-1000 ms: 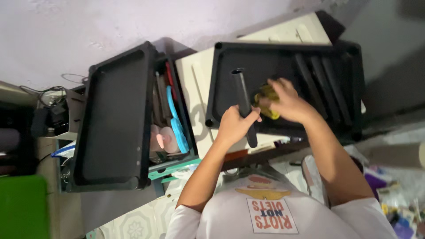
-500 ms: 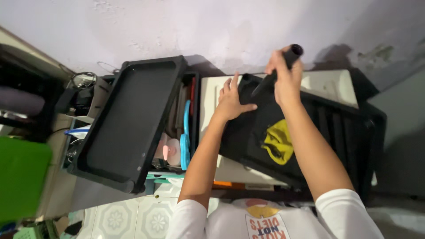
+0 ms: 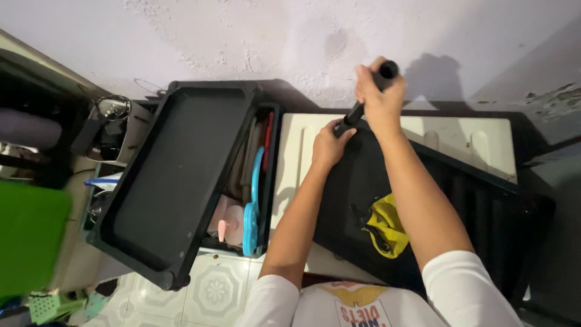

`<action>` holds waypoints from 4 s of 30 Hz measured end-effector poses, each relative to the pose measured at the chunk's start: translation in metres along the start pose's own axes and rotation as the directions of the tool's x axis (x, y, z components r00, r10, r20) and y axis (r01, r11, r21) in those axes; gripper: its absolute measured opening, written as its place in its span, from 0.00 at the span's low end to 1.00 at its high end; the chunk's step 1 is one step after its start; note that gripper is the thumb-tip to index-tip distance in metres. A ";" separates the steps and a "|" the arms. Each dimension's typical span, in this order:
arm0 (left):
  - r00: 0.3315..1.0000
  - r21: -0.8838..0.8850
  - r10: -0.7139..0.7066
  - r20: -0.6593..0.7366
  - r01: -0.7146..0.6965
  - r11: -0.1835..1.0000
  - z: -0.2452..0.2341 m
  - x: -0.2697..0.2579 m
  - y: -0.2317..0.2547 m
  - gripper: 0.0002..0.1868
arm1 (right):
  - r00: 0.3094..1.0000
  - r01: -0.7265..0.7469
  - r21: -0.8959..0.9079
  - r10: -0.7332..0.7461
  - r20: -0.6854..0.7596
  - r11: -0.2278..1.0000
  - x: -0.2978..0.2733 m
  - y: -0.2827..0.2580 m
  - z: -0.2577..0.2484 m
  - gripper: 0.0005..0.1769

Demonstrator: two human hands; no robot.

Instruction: The person wipes plastic shelf trays and poles with a cloth and assembles a plastic storage rack by inserting the poles into the trays by hand.

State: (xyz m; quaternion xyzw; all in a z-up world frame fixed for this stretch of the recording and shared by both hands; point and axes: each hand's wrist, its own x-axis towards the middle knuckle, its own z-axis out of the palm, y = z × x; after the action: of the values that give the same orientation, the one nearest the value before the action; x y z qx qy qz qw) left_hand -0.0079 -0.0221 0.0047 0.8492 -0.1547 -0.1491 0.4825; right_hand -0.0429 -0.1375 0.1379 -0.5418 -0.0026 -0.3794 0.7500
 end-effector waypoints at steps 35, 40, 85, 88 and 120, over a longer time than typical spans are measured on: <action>0.647 0.013 0.725 0.237 -0.748 0.664 0.078 -0.153 0.143 0.19 | 0.781 -0.405 -0.808 0.297 -0.549 -0.429 -0.239 -0.162 -0.137 0.27; 0.542 -0.204 0.792 0.281 -0.773 0.601 0.135 -0.160 0.192 0.15 | 0.897 -0.413 -0.903 0.121 -0.426 -0.123 -0.270 -0.149 -0.158 0.25; 0.604 -0.006 0.705 0.371 -0.758 0.652 0.263 -0.091 0.164 0.16 | 0.927 -0.287 -0.946 -0.206 -0.314 0.154 -0.183 -0.137 -0.299 0.46; 0.604 -0.027 0.693 0.395 -0.746 0.666 0.254 -0.090 0.174 0.18 | 0.800 -0.598 -0.800 0.075 -0.595 0.036 -0.235 -0.150 -0.284 0.42; 0.944 0.669 0.237 -0.230 -0.024 0.743 -0.068 -0.108 -0.049 0.27 | 0.965 -0.260 -0.957 -0.074 -0.252 -0.128 -0.182 -0.089 -0.279 0.20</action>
State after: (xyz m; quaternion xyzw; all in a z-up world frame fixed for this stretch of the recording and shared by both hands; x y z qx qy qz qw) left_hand -0.0729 0.0987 0.0069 0.9634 -0.1817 0.0801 0.1799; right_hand -0.3367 -0.2729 0.0190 -0.8711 0.4044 -0.2558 0.1105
